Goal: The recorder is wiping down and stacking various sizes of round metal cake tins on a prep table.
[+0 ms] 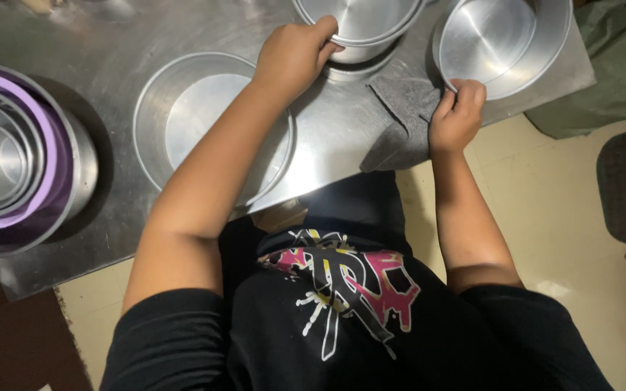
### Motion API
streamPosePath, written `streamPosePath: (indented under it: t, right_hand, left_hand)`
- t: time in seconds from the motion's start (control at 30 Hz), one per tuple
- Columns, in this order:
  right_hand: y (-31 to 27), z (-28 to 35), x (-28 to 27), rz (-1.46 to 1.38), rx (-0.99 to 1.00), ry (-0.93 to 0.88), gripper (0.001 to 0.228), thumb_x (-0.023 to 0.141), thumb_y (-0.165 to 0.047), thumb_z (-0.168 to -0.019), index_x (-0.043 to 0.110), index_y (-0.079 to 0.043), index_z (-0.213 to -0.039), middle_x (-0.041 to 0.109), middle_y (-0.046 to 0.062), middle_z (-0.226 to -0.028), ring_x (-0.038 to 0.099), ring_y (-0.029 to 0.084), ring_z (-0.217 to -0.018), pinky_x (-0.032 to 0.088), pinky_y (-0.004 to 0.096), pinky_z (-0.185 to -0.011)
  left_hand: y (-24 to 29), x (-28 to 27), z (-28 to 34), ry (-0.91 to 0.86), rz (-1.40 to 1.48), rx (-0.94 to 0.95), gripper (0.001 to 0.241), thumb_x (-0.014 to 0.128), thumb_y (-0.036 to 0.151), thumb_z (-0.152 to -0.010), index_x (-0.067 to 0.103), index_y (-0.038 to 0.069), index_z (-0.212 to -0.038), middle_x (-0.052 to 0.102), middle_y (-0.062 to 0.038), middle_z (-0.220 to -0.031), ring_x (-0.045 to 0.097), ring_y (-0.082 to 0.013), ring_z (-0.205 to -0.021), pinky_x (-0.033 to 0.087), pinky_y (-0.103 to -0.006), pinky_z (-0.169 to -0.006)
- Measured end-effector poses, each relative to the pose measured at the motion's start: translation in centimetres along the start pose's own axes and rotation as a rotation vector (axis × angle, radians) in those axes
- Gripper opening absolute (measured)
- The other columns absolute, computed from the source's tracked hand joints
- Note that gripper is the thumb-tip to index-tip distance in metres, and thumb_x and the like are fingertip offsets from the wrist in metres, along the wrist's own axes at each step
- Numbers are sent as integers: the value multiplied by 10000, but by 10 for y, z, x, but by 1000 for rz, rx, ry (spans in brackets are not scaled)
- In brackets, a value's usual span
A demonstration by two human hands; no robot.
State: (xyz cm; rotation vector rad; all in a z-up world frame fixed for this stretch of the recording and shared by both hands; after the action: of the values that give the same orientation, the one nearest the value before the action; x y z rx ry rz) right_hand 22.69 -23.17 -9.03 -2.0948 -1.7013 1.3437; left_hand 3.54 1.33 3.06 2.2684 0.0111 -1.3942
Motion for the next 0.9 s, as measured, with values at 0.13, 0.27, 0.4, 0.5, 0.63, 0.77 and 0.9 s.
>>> streamPosePath:
  t: [0.13, 0.27, 0.4, 0.5, 0.63, 0.77, 0.9]
  right_hand:
    - [3, 3, 1, 1, -17, -12, 125, 636, -2, -989, 659, -46, -1104, 628, 153, -1145, 657, 385, -1033, 532, 460, -865]
    - [4, 1, 3, -30, -36, -10, 87, 660, -15, -1016, 652, -44, -1097, 623, 157, -1137, 652, 379, -1033, 534, 454, -879]
    - [10, 2, 4, -15, -92, 4, 105, 680, -13, -996, 644, -34, -1093, 618, 159, -1111, 634, 380, -1040, 526, 447, -890]
    - [13, 4, 8, -32, -107, 0, 106, 680, -9, -1004, 643, -28, -1102, 611, 175, -1111, 630, 384, -1036, 527, 443, -882]
    - [15, 2, 8, -25, -131, 21, 101, 698, -20, -1033, 632, -20, -1110, 602, 186, -1100, 625, 392, -1020, 523, 454, -872]
    - [-1, -4, 2, 4, -175, -22, 151, 657, 37, -993, 650, -22, -1132, 616, 182, -1113, 626, 393, -1034, 525, 462, -891]
    - [-38, -14, -2, 68, -325, -16, 203, 713, 41, -934, 706, -48, -1116, 696, 138, -1149, 658, 359, -1038, 518, 455, -888]
  left_hand:
    - [23, -59, 18, 200, 40, 130, 185, 768, 183, -996, 605, 103, -1034, 698, -106, -811, 679, -343, -766, 505, -488, -649]
    - [33, -116, 84, 290, -68, 128, 230, 813, 151, -931, 649, 118, -1087, 647, -114, -791, 655, -347, -761, 513, -487, -682]
    - [21, -139, 167, 184, -113, -1, 233, 798, 110, -882, 705, 145, -1093, 660, -112, -837, 661, -342, -808, 531, -471, -728]
    - [13, -135, 223, 124, -134, -165, 196, 780, 124, -878, 731, 150, -1066, 653, -119, -794, 660, -345, -774, 532, -469, -708]
    - [7, -121, 269, 127, -47, -327, 155, 752, 163, -904, 709, 142, -1051, 675, -111, -787, 681, -330, -785, 545, -461, -711]
    - [2, -109, 280, 151, -42, -388, 135, 744, 167, -905, 699, 127, -1026, 688, -125, -785, 681, -343, -780, 534, -473, -687]
    - [-7, -98, 281, 106, -47, -431, 186, 757, 254, -916, 667, 98, -962, 670, -143, -719, 663, -364, -710, 506, -494, -637]
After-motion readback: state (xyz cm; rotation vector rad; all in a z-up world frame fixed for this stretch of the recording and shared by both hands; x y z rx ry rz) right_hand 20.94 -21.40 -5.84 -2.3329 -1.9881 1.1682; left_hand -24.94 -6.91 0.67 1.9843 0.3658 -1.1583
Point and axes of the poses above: each hand's wrist, its own z-axis away from the middle knuckle, its own x-axis out of the palm, y = z × x, the point moved 5 cm from there along -z, towards the middle knuckle
